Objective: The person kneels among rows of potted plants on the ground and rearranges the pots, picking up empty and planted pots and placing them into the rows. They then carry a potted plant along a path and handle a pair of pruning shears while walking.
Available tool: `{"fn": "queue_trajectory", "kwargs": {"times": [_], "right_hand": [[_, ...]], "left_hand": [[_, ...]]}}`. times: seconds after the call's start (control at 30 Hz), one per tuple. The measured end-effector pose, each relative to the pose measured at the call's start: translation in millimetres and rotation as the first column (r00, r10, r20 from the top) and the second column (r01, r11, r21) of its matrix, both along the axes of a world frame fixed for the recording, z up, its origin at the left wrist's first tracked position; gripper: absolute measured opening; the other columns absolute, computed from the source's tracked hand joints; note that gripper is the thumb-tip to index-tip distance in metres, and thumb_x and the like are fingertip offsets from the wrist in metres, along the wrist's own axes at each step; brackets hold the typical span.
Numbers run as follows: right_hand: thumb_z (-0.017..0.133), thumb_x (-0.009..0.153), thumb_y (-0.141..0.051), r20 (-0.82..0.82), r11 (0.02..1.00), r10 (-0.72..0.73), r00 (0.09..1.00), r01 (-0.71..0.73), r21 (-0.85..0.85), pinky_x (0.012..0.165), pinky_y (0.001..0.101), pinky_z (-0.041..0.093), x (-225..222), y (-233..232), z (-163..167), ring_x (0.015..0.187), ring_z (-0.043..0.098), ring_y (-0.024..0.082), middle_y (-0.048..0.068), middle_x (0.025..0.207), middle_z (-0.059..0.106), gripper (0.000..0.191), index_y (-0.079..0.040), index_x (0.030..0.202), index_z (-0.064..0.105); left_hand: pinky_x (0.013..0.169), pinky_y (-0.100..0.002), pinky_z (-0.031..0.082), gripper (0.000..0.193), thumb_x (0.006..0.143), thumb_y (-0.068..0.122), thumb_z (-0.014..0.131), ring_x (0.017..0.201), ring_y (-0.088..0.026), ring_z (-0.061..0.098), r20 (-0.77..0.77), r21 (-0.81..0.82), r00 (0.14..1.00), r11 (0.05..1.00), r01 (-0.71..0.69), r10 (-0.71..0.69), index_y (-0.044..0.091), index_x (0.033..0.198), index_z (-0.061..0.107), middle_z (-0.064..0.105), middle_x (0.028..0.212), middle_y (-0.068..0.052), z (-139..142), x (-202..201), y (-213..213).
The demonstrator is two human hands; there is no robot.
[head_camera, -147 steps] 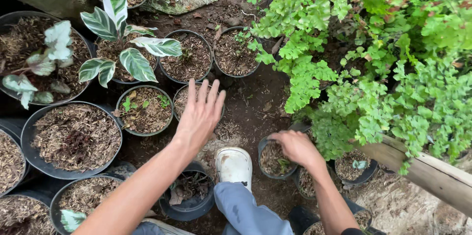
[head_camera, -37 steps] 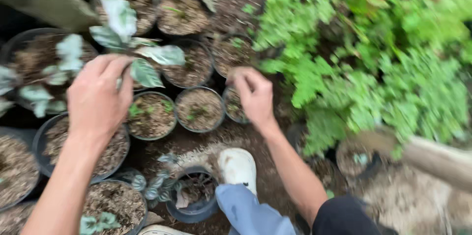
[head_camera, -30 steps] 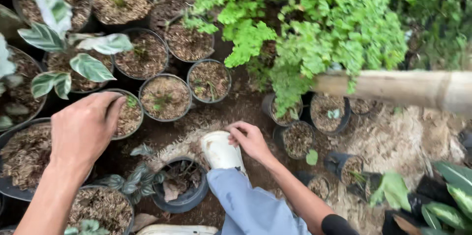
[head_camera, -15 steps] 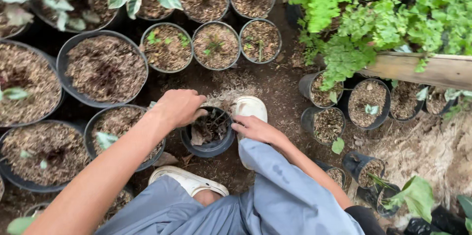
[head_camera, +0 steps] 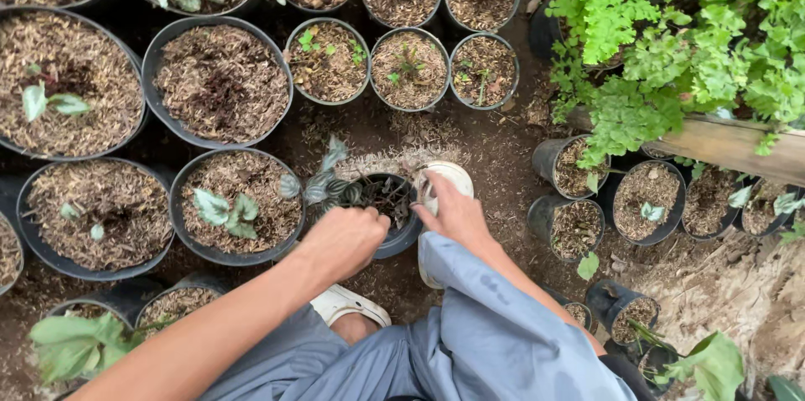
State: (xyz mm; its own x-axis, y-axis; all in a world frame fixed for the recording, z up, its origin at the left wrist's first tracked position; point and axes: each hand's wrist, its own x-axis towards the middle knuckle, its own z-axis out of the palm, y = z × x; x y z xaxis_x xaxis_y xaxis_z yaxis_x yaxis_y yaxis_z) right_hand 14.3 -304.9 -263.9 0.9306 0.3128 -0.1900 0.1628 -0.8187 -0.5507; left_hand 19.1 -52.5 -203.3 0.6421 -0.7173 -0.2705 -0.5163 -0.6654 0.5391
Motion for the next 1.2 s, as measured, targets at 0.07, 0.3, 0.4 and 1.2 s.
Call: {"fn": "queue_trajectory", "kwargs": {"times": [0.07,0.3,0.4,1.2], "right_hand": [[0.073,0.086,-0.032,0.111,0.998,0.061,0.992,-0.064,0.024,0.06,0.0492,0.056,2,0,17,0.074,0.069,0.04,0.02,0.095,0.071,0.042,-0.006,0.116,0.061],[0.072,0.087,-0.045,-0.142,0.784,0.503,0.852,-0.52,-0.34,0.044,0.0437,0.052,-7,21,-14,0.052,0.068,0.031,0.013,0.059,0.068,0.043,-0.002,0.083,0.065],[0.062,0.089,-0.013,-0.019,0.753,0.537,0.843,-0.49,-0.439,0.042,0.0382,0.05,-18,27,-45,0.05,0.068,0.023,0.01,0.06,0.067,0.011,-0.004,0.082,0.063],[0.055,0.099,-0.056,-0.873,0.977,0.21,0.44,-0.054,0.207,0.063,0.0334,0.056,-25,-3,-17,0.06,0.069,0.017,0.009,0.062,0.07,0.064,0.002,0.091,0.082]], "left_hand": [[0.061,-0.038,0.061,0.013,0.081,0.009,0.066,0.074,-0.028,0.074,0.046,0.163,0.998,0.986,0.033,-0.041,0.002,0.089,0.073,0.071,0.087,-0.018,-30,-17,-13],[0.06,-0.032,0.06,0.015,0.083,0.014,0.068,0.086,-0.024,0.073,0.139,0.414,0.981,0.908,0.067,-0.136,0.004,0.087,0.078,0.073,0.09,-0.013,-107,-42,-35],[0.058,-0.028,0.059,0.016,0.083,0.015,0.067,0.083,-0.021,0.074,0.242,0.454,0.953,0.889,0.057,-0.184,0.005,0.087,0.079,0.074,0.089,-0.013,-111,-39,-38],[0.065,-0.039,0.062,0.029,0.084,0.005,0.065,0.082,-0.028,0.076,-0.11,0.222,0.993,0.973,0.068,-0.044,-0.004,0.11,0.07,0.072,0.101,-0.02,-70,-31,-6]]}}
